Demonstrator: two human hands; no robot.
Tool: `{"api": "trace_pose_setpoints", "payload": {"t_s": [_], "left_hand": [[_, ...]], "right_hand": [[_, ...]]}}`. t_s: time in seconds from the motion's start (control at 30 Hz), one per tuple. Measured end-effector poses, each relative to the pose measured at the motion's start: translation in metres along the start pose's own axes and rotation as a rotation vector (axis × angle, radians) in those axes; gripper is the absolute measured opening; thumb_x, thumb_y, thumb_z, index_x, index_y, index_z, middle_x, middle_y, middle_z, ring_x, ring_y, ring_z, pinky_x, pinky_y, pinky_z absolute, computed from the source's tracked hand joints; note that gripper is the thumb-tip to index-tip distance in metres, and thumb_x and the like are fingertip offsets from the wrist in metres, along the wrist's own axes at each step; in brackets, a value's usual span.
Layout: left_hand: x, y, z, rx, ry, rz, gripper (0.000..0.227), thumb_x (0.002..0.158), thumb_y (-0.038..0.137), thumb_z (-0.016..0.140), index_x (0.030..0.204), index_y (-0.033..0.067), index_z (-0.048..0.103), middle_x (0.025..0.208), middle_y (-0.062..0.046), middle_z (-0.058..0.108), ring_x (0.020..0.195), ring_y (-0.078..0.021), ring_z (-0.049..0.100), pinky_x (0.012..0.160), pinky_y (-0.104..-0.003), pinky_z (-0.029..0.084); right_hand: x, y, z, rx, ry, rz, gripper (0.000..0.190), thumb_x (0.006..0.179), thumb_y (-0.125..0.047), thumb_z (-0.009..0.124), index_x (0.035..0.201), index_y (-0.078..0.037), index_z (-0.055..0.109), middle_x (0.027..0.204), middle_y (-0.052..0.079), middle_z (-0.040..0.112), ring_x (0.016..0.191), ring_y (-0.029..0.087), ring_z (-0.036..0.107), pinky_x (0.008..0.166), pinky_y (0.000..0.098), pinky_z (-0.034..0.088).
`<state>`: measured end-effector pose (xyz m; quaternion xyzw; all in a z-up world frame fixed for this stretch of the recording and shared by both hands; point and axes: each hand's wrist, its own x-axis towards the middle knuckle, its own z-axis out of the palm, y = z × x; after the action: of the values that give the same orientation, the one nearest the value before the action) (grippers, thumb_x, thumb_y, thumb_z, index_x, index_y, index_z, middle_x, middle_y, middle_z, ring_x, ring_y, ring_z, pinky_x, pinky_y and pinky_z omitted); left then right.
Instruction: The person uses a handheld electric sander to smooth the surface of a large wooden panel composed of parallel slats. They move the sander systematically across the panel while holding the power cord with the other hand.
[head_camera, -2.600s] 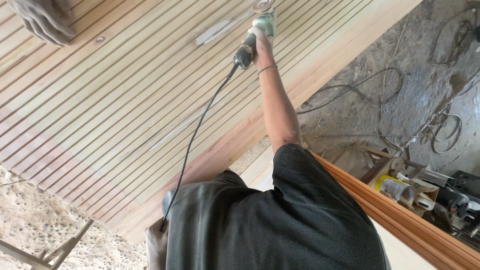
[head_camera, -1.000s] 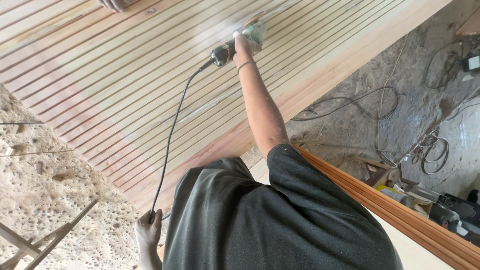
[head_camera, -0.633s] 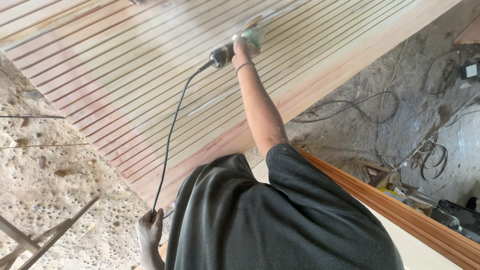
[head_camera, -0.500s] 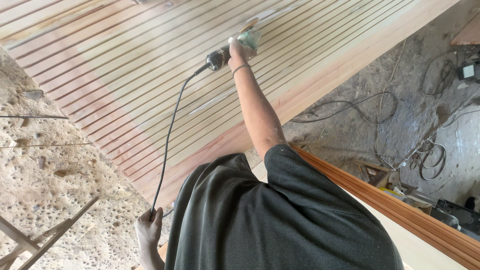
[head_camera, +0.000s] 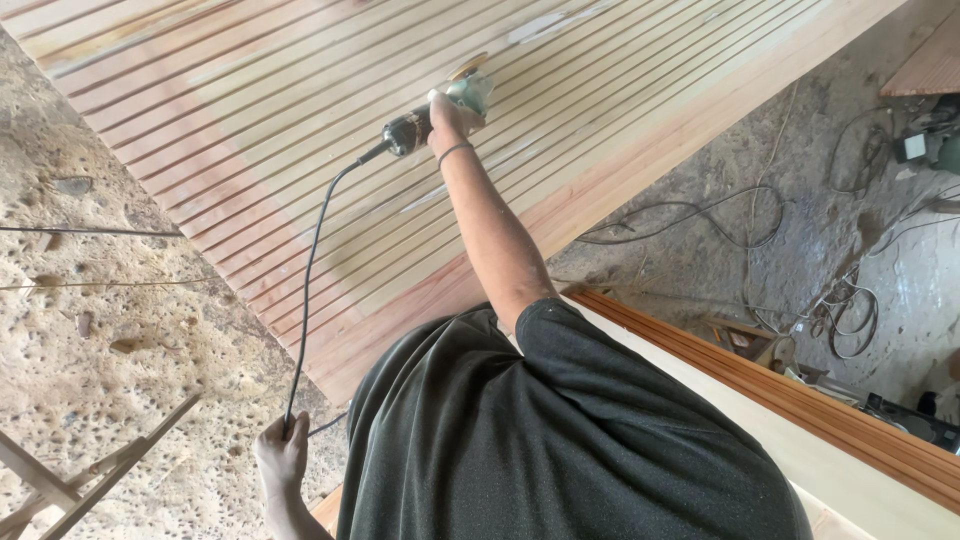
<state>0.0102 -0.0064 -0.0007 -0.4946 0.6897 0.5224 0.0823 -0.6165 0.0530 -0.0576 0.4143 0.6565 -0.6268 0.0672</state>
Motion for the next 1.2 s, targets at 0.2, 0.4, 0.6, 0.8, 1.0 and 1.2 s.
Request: {"api": "trace_pose_setpoints", "payload": {"t_s": [0.2, 0.4, 0.6, 0.8, 1.0, 1.2], "left_hand": [[-0.006, -0.026, -0.024, -0.012, 0.033, -0.041, 0.048, 0.095, 0.024, 0.068, 0.054, 0.0083, 0.048, 0.045, -0.002, 0.04, 0.044, -0.0087, 0.03, 0.044, -0.032, 0.024], [-0.002, -0.049, -0.038, 0.007, 0.045, -0.01, 0.048, 0.094, 0.024, 0.069, 0.054, 0.0066, 0.049, 0.046, -0.002, 0.04, 0.046, -0.0096, 0.031, 0.044, -0.033, 0.024], [-0.009, -0.064, -0.052, -0.03, 0.03, -0.079, 0.047, 0.096, 0.025, 0.067, 0.056, 0.0081, 0.05, 0.046, 0.0, 0.042, 0.044, -0.0107, 0.031, 0.045, -0.033, 0.024], [-0.022, -0.091, -0.064, -0.115, 0.088, -0.097, 0.045, 0.095, 0.026, 0.069, 0.059, 0.0093, 0.047, 0.051, 0.001, 0.038, 0.051, -0.0083, 0.03, 0.048, -0.033, 0.024], [-0.04, -0.138, -0.061, -0.213, 0.17, -0.166, 0.045, 0.096, 0.025, 0.07, 0.06, 0.0099, 0.049, 0.051, 0.003, 0.042, 0.05, -0.008, 0.033, 0.049, -0.031, 0.023], [-0.067, -0.166, -0.044, -0.532, 0.201, -0.286, 0.039, 0.095, 0.024, 0.07, 0.064, 0.0114, 0.05, 0.057, 0.005, 0.042, 0.052, -0.0066, 0.033, 0.048, -0.028, 0.022]], "right_hand": [[-0.048, 0.031, 0.008, 0.001, -0.026, 0.043, 0.095, 0.076, -0.006, 0.074, 0.144, 0.006, 0.009, 0.135, 0.032, 0.046, 0.121, 0.039, 0.061, 0.101, 0.0449, 0.056], [-0.092, 0.066, 0.02, -0.008, -0.034, 0.023, 0.103, 0.078, -0.007, 0.075, 0.148, 0.004, 0.0, 0.139, 0.034, 0.044, 0.128, 0.04, 0.056, 0.109, 0.041, 0.048], [-0.149, 0.094, 0.031, -0.004, -0.077, 0.066, 0.106, 0.08, -0.008, 0.073, 0.15, 0.005, -0.005, 0.139, 0.036, 0.043, 0.127, 0.041, 0.057, 0.109, 0.0403, 0.05], [-0.231, 0.125, 0.037, -0.104, -0.105, 0.105, 0.111, 0.08, -0.012, 0.075, 0.151, 0.004, -0.008, 0.137, 0.036, 0.045, 0.124, 0.043, 0.058, 0.108, 0.0412, 0.051], [-0.297, 0.161, 0.052, -0.107, -0.126, 0.148, 0.111, 0.082, -0.008, 0.073, 0.152, 0.004, -0.012, 0.131, 0.035, 0.046, 0.12, 0.042, 0.062, 0.104, 0.039, 0.055], [-0.369, 0.183, 0.052, -0.072, -0.193, 0.139, 0.106, 0.081, -0.007, 0.07, 0.15, 0.006, -0.01, 0.127, 0.032, 0.05, 0.11, 0.038, 0.066, 0.095, 0.0397, 0.062]]}}
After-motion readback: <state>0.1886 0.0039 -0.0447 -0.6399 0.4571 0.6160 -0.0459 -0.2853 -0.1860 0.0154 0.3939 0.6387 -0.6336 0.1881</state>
